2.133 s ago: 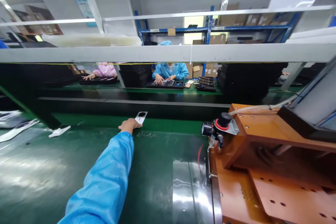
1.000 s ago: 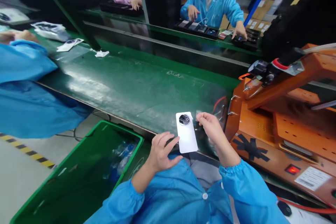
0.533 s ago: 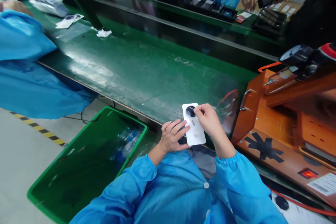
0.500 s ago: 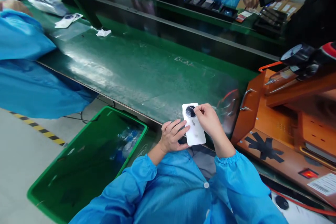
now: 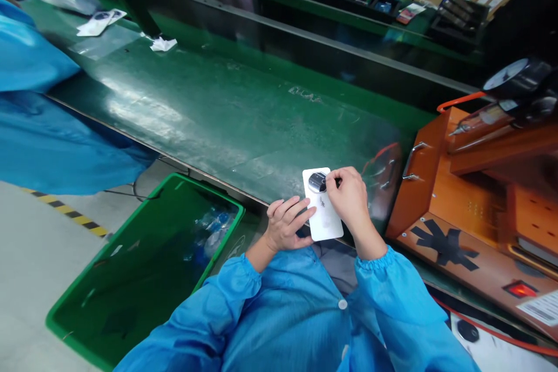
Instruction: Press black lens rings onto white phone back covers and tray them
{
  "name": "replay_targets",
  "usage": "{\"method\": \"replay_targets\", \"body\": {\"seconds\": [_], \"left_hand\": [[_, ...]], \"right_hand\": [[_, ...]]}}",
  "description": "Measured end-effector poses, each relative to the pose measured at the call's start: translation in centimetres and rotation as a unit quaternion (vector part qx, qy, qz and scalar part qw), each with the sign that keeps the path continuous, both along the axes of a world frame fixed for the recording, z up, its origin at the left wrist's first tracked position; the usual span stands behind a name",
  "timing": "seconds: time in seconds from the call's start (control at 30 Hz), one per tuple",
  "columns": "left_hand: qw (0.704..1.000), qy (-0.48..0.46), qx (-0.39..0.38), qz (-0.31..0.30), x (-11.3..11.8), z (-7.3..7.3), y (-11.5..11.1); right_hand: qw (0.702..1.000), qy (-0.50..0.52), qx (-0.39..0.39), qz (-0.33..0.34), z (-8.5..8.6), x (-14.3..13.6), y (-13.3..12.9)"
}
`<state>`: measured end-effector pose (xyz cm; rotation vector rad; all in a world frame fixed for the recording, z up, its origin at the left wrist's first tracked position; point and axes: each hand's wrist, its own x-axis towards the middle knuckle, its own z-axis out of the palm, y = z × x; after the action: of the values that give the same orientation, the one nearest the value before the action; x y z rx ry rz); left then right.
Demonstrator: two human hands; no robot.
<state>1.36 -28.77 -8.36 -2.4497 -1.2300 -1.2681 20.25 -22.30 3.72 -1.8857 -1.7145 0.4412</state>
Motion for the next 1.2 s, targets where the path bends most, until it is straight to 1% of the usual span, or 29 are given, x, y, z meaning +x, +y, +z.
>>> {"method": "replay_targets", "body": {"seconds": [0.17, 0.37, 0.43, 0.6, 0.7, 0.9, 1.2], "left_hand": [[1.0, -0.005, 0.016, 0.003, 0.1, 0.4, 0.1], [0.999, 0.026, -0.003, 0.02, -0.1, -0.3, -0.1], [0.999, 0.028, -0.004, 0.023, -0.1, -0.3, -0.1], [1.0, -0.013, 0.022, -0.004, 0.2, 0.6, 0.1], [0.999, -0.021, 0.034, -0.005, 0.3, 1.0, 0.2], [0.999, -0.019, 0.033, -0.005, 0.3, 1.0, 0.2], [1.0, -0.019, 0.008, -0.013, 0.2, 0.9, 0.0]], "right_hand": [[1.0, -0.003, -0.004, -0.002, 0.0, 0.0, 0.0], [1.0, -0.01, -0.01, -0.005, 0.1, 0.0, 0.0], [1.0, -0.014, -0.013, -0.005, 0.1, 0.0, 0.0], [1.0, -0.016, -0.014, -0.008, 0.2, 0.0, 0.1], [1.0, -0.021, -0.015, -0.011, 0.2, 0.0, 0.2], [1.0, -0.027, -0.01, -0.014, 0.1, -0.1, 0.1], [1.0, -0.014, 0.028, -0.005, -0.2, 0.3, -0.2]]}}
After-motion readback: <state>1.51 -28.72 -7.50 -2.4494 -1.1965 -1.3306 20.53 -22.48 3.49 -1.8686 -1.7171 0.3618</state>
